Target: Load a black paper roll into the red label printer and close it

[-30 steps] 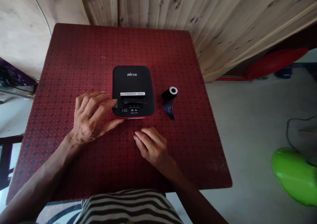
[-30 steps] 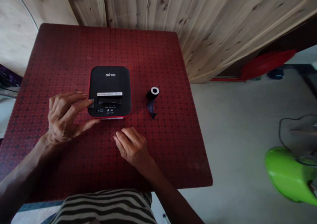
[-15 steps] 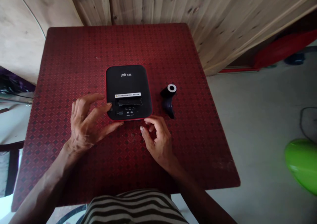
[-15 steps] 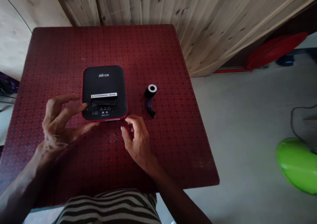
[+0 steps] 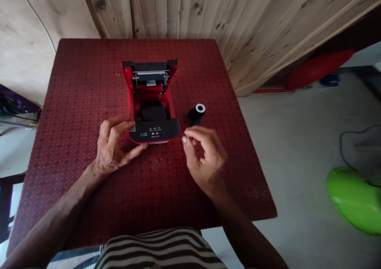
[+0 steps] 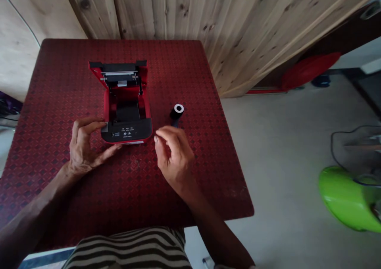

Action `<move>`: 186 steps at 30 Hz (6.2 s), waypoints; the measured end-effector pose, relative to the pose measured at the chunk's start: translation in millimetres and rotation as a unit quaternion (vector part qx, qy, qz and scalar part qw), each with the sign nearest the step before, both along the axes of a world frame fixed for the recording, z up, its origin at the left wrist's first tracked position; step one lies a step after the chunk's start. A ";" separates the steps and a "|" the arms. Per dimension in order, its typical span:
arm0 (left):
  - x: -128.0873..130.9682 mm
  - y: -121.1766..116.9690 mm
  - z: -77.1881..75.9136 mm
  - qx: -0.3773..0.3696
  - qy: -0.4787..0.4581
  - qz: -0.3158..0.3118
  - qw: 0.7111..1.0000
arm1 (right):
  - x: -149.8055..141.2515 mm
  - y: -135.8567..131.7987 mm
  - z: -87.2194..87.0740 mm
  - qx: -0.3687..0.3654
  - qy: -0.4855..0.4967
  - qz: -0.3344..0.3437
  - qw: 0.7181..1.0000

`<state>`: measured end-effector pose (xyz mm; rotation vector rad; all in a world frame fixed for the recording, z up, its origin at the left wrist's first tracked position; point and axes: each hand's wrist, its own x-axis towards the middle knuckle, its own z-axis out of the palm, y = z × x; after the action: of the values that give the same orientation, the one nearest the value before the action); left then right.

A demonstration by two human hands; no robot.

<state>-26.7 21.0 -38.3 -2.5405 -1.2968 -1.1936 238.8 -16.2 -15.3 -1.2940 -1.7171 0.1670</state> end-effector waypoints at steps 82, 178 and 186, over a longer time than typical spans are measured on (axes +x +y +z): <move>-1.2 5.1 -15.9 -0.009 -0.029 -0.026 0.999 | 110.6 101.1 -31.2 -0.249 0.184 0.048 0.950; 2.0 31.4 35.0 -0.033 0.041 -0.085 0.995 | -21.6 34.0 25.7 0.150 -0.277 0.115 0.942; 3.6 28.2 31.7 0.026 0.094 -0.076 0.992 | -21.5 33.7 23.2 0.143 -0.273 0.113 0.945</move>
<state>-23.1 49.2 -6.6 -2.6768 -1.0357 -0.9653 217.3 17.5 7.8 -0.9726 -2.2599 -0.3325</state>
